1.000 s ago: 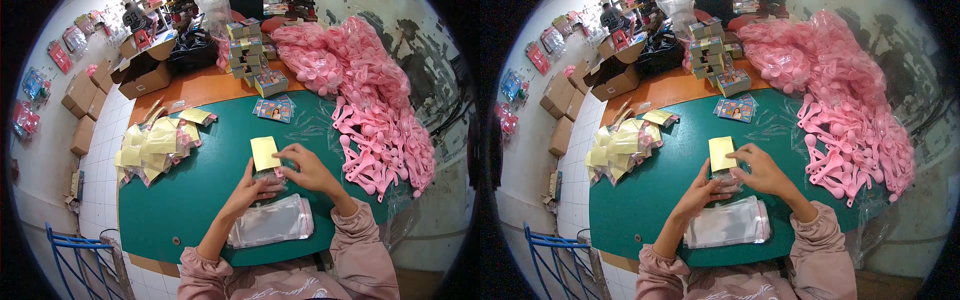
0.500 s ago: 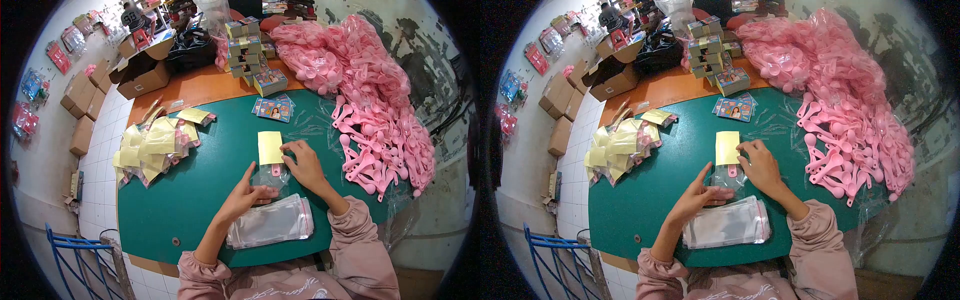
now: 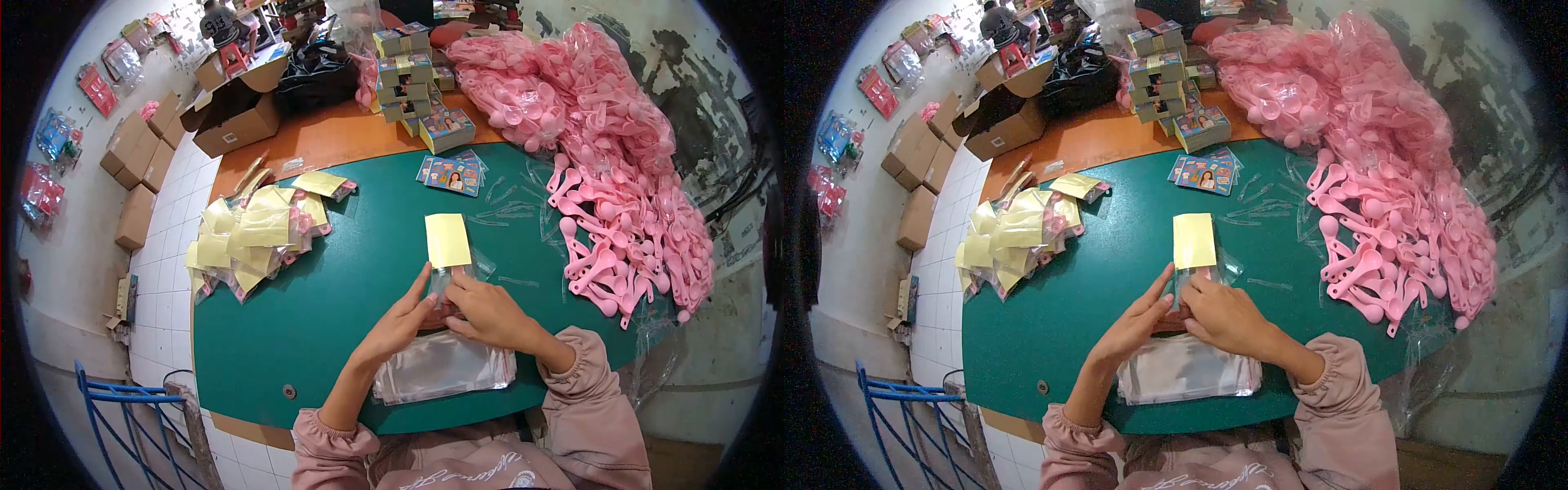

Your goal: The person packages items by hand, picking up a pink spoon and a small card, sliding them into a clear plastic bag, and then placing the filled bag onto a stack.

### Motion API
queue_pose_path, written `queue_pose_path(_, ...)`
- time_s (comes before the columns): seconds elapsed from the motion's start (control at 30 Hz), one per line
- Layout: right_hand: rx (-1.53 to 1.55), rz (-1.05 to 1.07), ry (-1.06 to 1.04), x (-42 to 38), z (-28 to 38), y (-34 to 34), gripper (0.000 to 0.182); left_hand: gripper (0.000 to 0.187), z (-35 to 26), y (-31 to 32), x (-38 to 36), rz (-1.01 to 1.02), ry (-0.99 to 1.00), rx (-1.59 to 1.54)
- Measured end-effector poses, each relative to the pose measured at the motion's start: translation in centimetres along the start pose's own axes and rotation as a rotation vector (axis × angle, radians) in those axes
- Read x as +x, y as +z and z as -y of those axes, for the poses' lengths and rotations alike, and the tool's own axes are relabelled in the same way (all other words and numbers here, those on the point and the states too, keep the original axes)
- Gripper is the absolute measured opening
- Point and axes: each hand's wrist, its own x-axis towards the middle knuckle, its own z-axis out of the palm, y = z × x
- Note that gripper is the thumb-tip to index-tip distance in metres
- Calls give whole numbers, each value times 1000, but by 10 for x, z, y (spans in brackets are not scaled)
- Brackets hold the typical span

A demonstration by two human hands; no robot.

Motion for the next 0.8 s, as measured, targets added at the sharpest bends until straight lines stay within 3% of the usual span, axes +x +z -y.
queue_pose_path(0.23,-50,44,16,-1,4,3,15,53,6,-4,8,-69,-48,125)
queue_pose_path(0.33,-52,-8,-25,-2,2,5,16,52,15,-9,11,-44,55,87)
queue_pose_path(0.4,185,190,-183,-3,-5,-5,17,52,9,-7,12,-174,49,170)
queue_pose_path(0.5,433,254,-270,-11,-11,-44,15,48,-4,-11,6,-158,8,29)
queue_pose_path(0.57,410,209,-214,-31,-33,-95,16,42,-8,-9,7,-116,0,21)
queue_pose_path(0.67,625,-134,-197,-81,-98,-168,21,32,-4,-9,7,-50,-24,10)
queue_pose_path(0.7,656,-287,-39,-91,-104,-193,17,29,-3,-9,8,-28,-35,8)
queue_pose_path(0.73,404,-476,201,-100,-138,-220,10,29,-3,-8,9,-22,-28,9)
queue_pose_path(0.77,396,-479,195,-109,-147,-227,10,28,-1,-7,9,-21,-43,1)
queue_pose_path(0.8,-68,-475,458,-116,-152,-230,20,27,-1,-6,9,-23,-53,-3)
